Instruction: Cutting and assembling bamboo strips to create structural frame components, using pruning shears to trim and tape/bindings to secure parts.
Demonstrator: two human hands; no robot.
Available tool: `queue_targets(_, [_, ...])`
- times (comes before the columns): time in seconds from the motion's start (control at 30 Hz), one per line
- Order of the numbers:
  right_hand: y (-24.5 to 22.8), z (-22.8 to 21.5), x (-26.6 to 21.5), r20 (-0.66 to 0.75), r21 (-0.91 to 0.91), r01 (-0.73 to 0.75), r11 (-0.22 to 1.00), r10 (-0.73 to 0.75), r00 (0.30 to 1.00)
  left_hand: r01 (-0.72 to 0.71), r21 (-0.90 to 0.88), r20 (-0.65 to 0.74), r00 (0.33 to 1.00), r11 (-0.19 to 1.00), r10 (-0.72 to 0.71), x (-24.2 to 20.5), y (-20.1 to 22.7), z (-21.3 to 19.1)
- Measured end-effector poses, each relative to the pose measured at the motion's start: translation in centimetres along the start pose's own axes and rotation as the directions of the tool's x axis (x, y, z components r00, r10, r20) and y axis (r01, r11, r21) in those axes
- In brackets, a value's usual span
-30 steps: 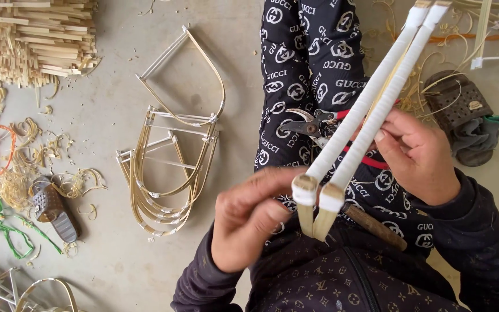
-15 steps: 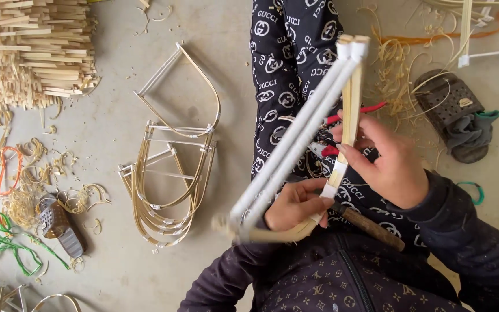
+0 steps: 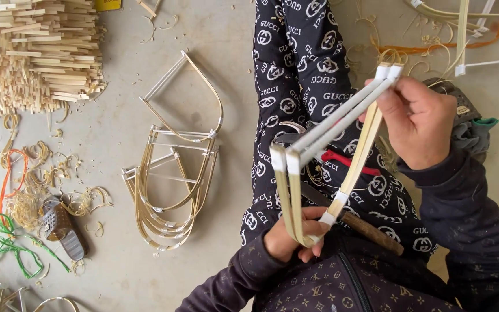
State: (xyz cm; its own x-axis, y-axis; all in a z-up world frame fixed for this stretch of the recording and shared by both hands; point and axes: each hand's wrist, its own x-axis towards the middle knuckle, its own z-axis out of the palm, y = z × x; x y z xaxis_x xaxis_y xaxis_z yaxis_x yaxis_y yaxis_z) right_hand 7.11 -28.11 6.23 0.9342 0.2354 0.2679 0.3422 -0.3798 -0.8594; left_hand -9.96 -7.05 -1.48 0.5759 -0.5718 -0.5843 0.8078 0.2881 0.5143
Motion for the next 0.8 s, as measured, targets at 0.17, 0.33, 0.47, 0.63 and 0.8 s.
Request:
queue_targets(0.17, [2.4,-1.6,-1.0,-0.107,0.189,-0.039,0.981,0.06,0.992,-0.178,0.031,-0.032,0.983,0.984,0.179,-0.4,2.9,-2.1])
queue_targets(0.33, [1.5,-2.5,-3.0,-0.143,0.333,-0.103,0.937,0.159,0.977,-0.609,0.108,-0.135,0.774,0.786,0.618,-1.1,6.0,-1.8])
queue_targets(0.47, [-3.8,-1.0,-4.5,-0.044,0.434,-0.098,0.896,0.13,0.991,-0.555,0.426,-0.262,0.68,0.714,0.685,1.4,5.5,-1.1])
queue_targets(0.63, [-5.5,0.5,-8.0,0.556,0.537,-0.312,0.784,-0.052,0.829,-0.532,0.499,-0.35,0.599,0.684,0.721,2.8,5.1,-1.9])
queue_targets(0.8, [-3.9,1.7,-11.0,0.683,0.416,-0.332,0.847,-0.049,0.729,-0.608,0.37,-0.457,0.539,0.702,0.707,3.6,4.6,-3.8])
